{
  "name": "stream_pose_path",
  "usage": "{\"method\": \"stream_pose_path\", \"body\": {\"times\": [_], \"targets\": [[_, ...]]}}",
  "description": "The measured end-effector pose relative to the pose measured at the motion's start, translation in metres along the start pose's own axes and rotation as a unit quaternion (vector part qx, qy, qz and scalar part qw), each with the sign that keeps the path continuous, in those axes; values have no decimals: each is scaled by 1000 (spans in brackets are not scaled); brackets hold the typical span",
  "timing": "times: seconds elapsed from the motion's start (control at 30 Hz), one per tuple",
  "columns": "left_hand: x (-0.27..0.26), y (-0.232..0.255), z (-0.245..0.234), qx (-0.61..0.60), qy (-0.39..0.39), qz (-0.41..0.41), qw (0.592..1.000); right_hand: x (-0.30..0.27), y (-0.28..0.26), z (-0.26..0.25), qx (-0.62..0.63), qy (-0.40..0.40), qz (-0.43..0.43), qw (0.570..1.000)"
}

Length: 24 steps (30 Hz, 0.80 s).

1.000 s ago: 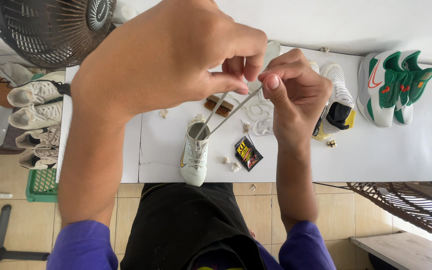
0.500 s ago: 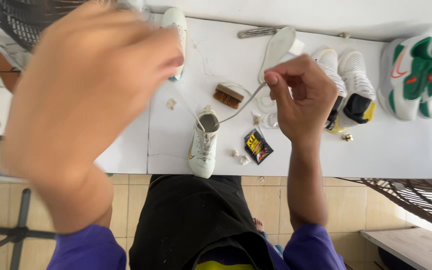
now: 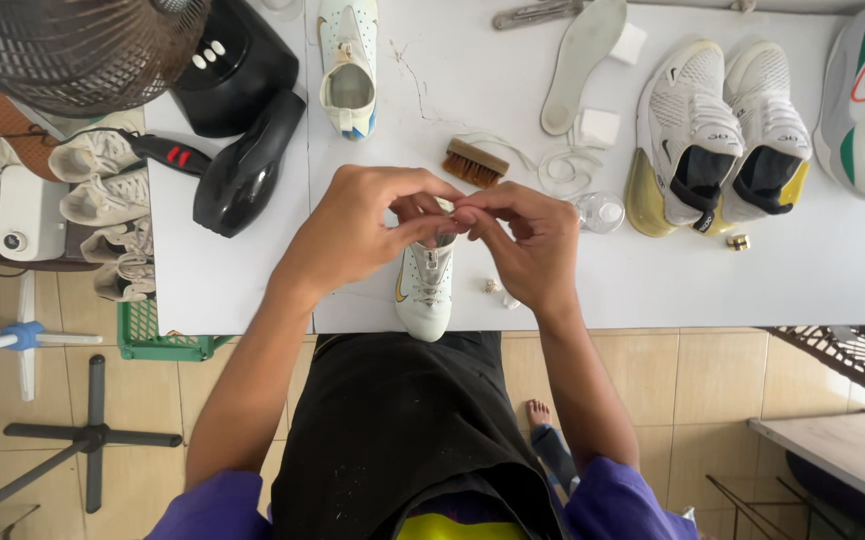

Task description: The person laces a white sneaker placed on a white table. They thread the laces through the eyelets, pull them tight, and tie a knot at the top.

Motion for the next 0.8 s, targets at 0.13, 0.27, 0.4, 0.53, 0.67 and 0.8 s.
{"method": "stream_pose_path", "body": {"times": [0.13,0.27,0.4,0.53,0.67,0.8], "targets": [[0,6,-5,39,-34,-30,998,-17,29,-7,-24,12,51,998],[-48,35,-53,540,-17,-170,824,-49,84,-19,1,64,129,990],[-33,-2,-21,604,-61,-47,793,-84,159,-9,6,99,212,972],[-8,-143,75,496,-212,85,838,-96,168,22,30,84,238,967],[-15,-216,111,340,-348,43,872,-114,171,33,14,96,269,958],[-27,-274,128,173,-423,-86,886,-135,179,44,37,110,283,952]]}}
Point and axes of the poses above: each hand's wrist, its own x-axis towards the middle knuckle, its own z-axis out of the palm, y = z × x, the point moved 3 cm from there along x, towards the middle knuckle, and after that the axes turned 8 degrees about z, right-handed, at the moved point
